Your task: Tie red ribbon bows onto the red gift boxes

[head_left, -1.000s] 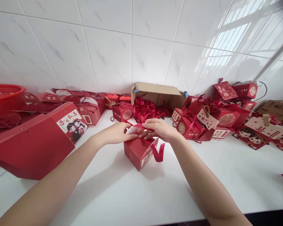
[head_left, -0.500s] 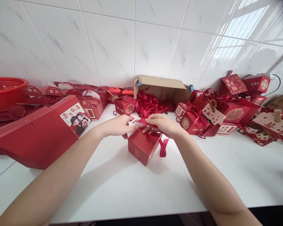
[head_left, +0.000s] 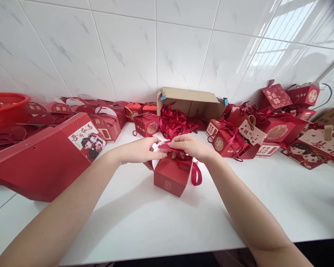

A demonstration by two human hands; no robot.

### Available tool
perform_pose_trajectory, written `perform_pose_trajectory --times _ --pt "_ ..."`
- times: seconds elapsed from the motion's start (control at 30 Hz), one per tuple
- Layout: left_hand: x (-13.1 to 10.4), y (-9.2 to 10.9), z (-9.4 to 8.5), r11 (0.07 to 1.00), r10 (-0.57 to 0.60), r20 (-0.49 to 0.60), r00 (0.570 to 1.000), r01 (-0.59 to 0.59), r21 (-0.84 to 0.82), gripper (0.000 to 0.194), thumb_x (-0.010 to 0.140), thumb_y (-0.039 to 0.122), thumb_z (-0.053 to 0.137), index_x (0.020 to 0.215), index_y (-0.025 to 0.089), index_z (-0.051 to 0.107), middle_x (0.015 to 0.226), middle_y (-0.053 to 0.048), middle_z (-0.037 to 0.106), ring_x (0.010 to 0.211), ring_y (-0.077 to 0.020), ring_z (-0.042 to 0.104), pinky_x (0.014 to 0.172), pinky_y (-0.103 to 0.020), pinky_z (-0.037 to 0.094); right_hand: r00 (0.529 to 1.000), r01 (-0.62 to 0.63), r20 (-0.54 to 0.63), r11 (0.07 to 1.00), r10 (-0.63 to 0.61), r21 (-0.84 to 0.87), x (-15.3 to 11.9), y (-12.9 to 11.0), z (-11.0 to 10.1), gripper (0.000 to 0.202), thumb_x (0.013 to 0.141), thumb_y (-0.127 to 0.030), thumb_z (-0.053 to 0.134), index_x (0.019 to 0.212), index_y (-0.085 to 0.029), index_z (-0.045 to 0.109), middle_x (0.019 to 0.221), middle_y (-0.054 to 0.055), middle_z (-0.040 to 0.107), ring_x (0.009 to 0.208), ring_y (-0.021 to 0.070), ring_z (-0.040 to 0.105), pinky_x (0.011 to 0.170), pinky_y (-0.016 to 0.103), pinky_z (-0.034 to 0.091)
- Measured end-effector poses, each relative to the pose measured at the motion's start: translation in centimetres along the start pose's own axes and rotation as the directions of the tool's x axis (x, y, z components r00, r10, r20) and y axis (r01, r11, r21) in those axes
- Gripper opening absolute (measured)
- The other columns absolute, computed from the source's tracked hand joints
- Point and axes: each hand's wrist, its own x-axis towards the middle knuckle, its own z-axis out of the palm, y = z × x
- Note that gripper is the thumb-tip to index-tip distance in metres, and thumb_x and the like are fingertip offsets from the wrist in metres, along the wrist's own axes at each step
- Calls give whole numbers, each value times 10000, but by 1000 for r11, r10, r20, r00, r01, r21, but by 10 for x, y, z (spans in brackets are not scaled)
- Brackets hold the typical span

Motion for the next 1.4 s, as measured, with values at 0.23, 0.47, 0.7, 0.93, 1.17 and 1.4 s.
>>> perform_pose_trajectory --times 0.23,0.47,0.7,0.93,1.17,1.4 --pt "-9 1 -7 990 -73 116 991 86 -112 519 729 540 625 1117 209 529 983 -55 685 863 -225 670 768 -337 527 991 77 121 992 -65 -103 0 3 -6 382 774 -520 614 664 -164 531 598 -28 506 492 61 370 455 216 247" --pt "-5 -1 -13 995 -30 110 993 40 -92 291 796 492 556 798 201 551 863 -13 644 811 -180 628 724 -284 498 992 82 104 989 -70 -120 -2 0 -4 351 767 -504 610 686 -166 561 603 -33 501 526 70 413 480 211 268" --pt "-3 -3 -12 998 -13 76 997 18 -60 236 783 425 568 725 199 535 860 2 590 753 -146 579 686 -248 484 995 57 85 992 -48 -113 -2 0 -1 335 751 -499 623 698 -169 592 621 -33 527 536 72 437 491 215 278" --pt "-5 5 -11 994 85 62 994 -89 68 189 771 349 513 654 201 512 764 10 555 780 -159 551 753 -260 466 996 58 72 990 -48 -132 -3 -1 0 345 755 -502 609 677 -167 573 597 -34 502 521 72 417 481 223 263" --pt "-35 0 -44 632 -159 -590 792 541 555 175 717 328 496 612 191 526 663 -72 597 643 -241 563 568 -314 368 961 131 -200 952 -190 -276 -17 -12 -14 317 814 -451 561 914 -177 685 790 9 624 623 93 479 557 241 355" --pt "-63 10 -55 691 253 -818 517 495 526 303 792 426 477 965 220 615 1035 -74 646 960 -302 580 753 -392 477 862 121 -390 879 -323 -461 -81 -45 -29 237 816 -405 596 888 -185 646 830 41 660 699 134 581 576 250 437"
